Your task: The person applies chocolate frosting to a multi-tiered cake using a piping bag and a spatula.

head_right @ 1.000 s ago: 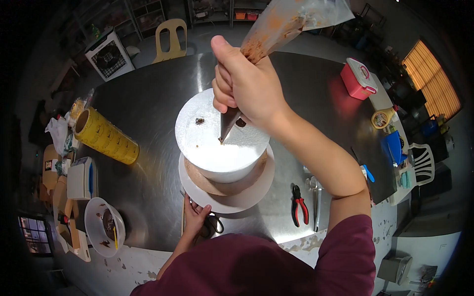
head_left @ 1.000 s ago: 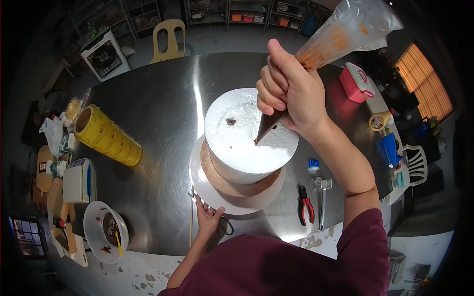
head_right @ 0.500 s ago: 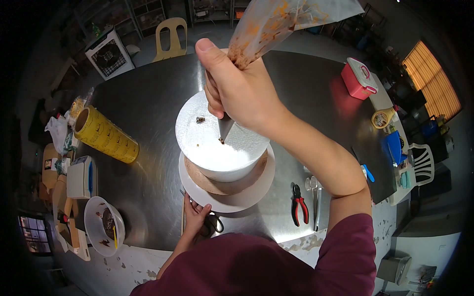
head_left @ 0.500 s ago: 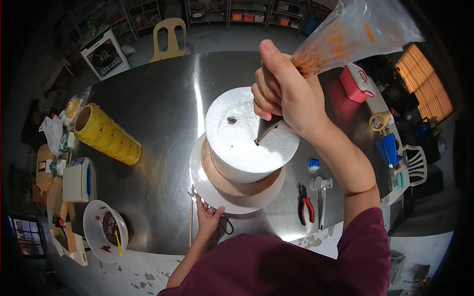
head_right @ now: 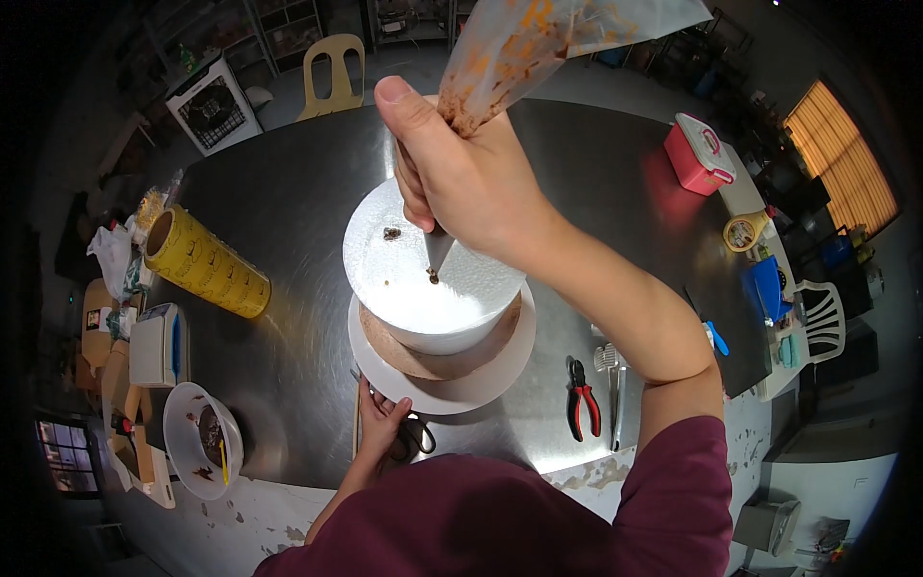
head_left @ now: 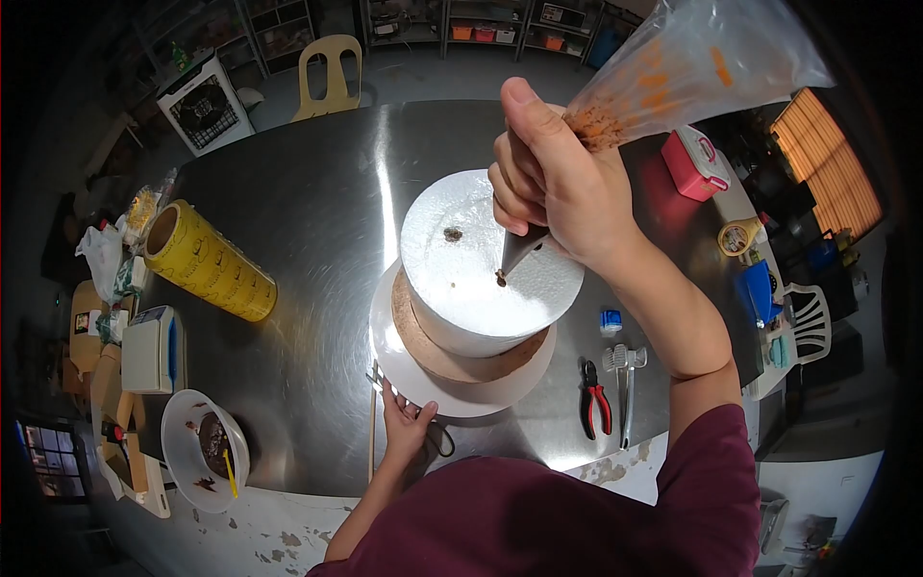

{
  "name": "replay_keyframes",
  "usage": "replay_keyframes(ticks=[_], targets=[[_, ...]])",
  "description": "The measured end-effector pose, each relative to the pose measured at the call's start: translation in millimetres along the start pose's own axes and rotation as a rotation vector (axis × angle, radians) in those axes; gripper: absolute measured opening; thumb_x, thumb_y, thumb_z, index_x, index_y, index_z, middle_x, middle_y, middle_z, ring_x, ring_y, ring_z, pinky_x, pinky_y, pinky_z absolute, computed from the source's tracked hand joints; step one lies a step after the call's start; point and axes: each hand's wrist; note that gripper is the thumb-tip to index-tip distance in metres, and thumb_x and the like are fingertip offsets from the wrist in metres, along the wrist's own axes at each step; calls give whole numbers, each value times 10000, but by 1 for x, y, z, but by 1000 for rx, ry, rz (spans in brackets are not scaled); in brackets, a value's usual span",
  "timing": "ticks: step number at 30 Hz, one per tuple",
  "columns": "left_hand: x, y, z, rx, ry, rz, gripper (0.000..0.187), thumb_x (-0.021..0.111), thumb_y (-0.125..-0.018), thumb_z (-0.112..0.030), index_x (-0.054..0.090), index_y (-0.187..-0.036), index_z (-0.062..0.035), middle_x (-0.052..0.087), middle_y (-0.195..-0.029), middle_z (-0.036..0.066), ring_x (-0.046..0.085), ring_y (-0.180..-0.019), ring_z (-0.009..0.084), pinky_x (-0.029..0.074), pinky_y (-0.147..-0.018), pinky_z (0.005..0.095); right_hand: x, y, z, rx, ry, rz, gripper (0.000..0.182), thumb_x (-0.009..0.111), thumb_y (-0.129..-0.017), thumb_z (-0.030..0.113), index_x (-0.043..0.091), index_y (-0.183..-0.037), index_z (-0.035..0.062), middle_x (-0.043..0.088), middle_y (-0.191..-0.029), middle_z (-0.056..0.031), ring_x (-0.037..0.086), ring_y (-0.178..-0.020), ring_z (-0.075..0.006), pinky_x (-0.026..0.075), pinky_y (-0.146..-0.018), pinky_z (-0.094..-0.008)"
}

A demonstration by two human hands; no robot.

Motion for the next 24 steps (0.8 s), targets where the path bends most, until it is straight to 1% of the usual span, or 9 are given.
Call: replay_keyframes(ticks=[3,6,9,12,16,21,24], targets=[[0,0,1,1,6,1,898,591,-696,93,-24,-1340,-22,352,-1246,191,444,-1094,230,408,-887,314,-1,-2,0,-25,8,-15,532,414,-896,354,234,-460,106,231,-389,-5,269,-321,-97,293,-337,-240],[-1,-1,1,-11,2,1,895,589,-698,93,-20,-1343,-31,352,-1245,185,447,-1089,225,409,-886,316,2,-6,1,7,-81,-54,523,426,-891,339,238,-462,107,230,-389,-5,268,-323,-99,297,-346,-244],[-3,-1,6,-5,9,-1,893,588,-702,91,-15,-1346,-43,351,-1245,179,449,-1087,223,409,-887,317,11,-8,2,77,-182,-44,526,432,-887,347,247,-458,106,229,-390,-6,267,-322,-103,299,-347,-251],[-1,-1,2,-7,-1,14,893,586,-704,91,-17,-1347,-51,348,-1247,176,447,-1088,223,406,-888,316,21,-9,-2,51,-189,11,535,429,-888,349,248,-448,105,226,-391,-7,266,-320,-106,300,-347,-254],[-1,0,3,-6,1,0,895,582,-705,94,-22,-1348,-58,352,-1243,176,448,-1087,222,407,-886,313,28,-11,-5,15,-111,53,546,428,-889,355,238,-443,104,241,-384,-13,285,-313,-114,295,-336,-251],[-2,-1,5,8,-2,2,893,574,-705,102,-22,-1349,-63,357,-1240,177,452,-1080,220,406,-884,311,32,-10,-4,28,-53,45,545,427,-890,361,236,-448,106,239,-381,-11,292,-309,-114,296,-334,-248],[2,1,0,-22,32,-15,892,570,-704,105,-22,-1349,-64,361,-1239,175,453,-1077,219,406,-882,310,32,-10,-4,12,-27,39,540,428,-891,361,239,-453,107,235,-380,-10,292,-309,-113,296,-336,-248]])
Point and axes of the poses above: each hand's wrist, its own y-axis away from the middle knuckle, its own x-axis out of the palm, z = x × y
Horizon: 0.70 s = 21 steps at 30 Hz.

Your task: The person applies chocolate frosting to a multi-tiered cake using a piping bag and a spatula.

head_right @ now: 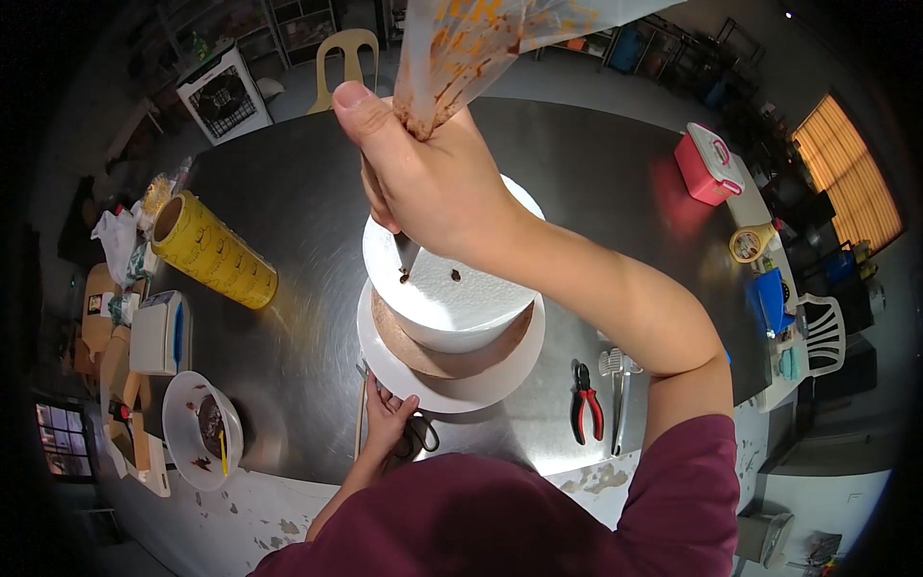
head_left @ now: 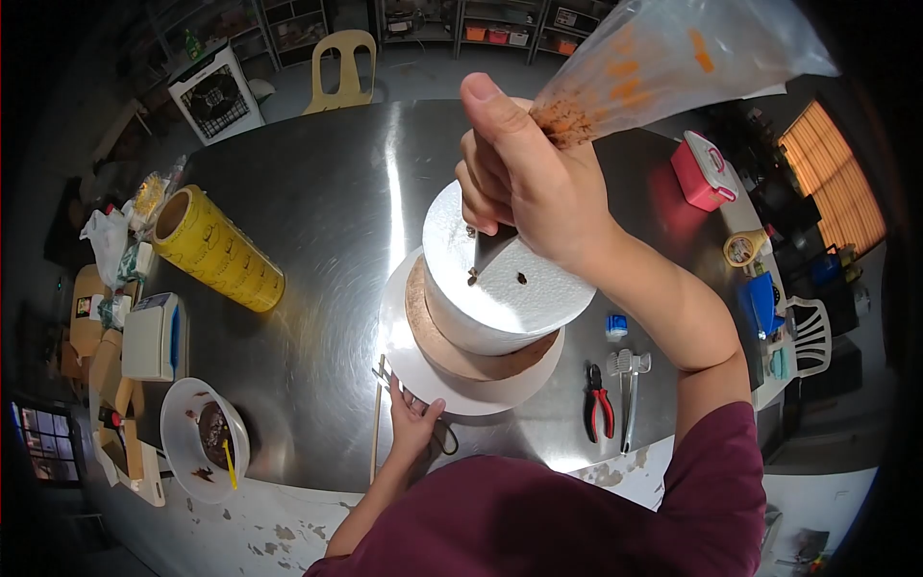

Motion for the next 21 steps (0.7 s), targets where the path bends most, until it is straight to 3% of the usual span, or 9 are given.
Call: replay_keyframes(ticks=[13,21], targets=[[-1,-1,1,42,-19,13,891,578,-696,103,-5,-1350,-55,368,-1240,180,453,-1079,218,401,-888,308,-1,1,0,-24,14,25,532,443,-884,371,260,-466,99,247,-388,-6,306,-314,-110,299,-339,-248],[-3,-1,4,37,-17,9,895,582,-693,98,-9,-1348,-55,359,-1242,187,453,-1079,224,404,-885,309,-20,-13,1,-121,12,-98,512,478,-868,326,254,-462,108,240,-390,-6,290,-324,-108,305,-349,-250]])
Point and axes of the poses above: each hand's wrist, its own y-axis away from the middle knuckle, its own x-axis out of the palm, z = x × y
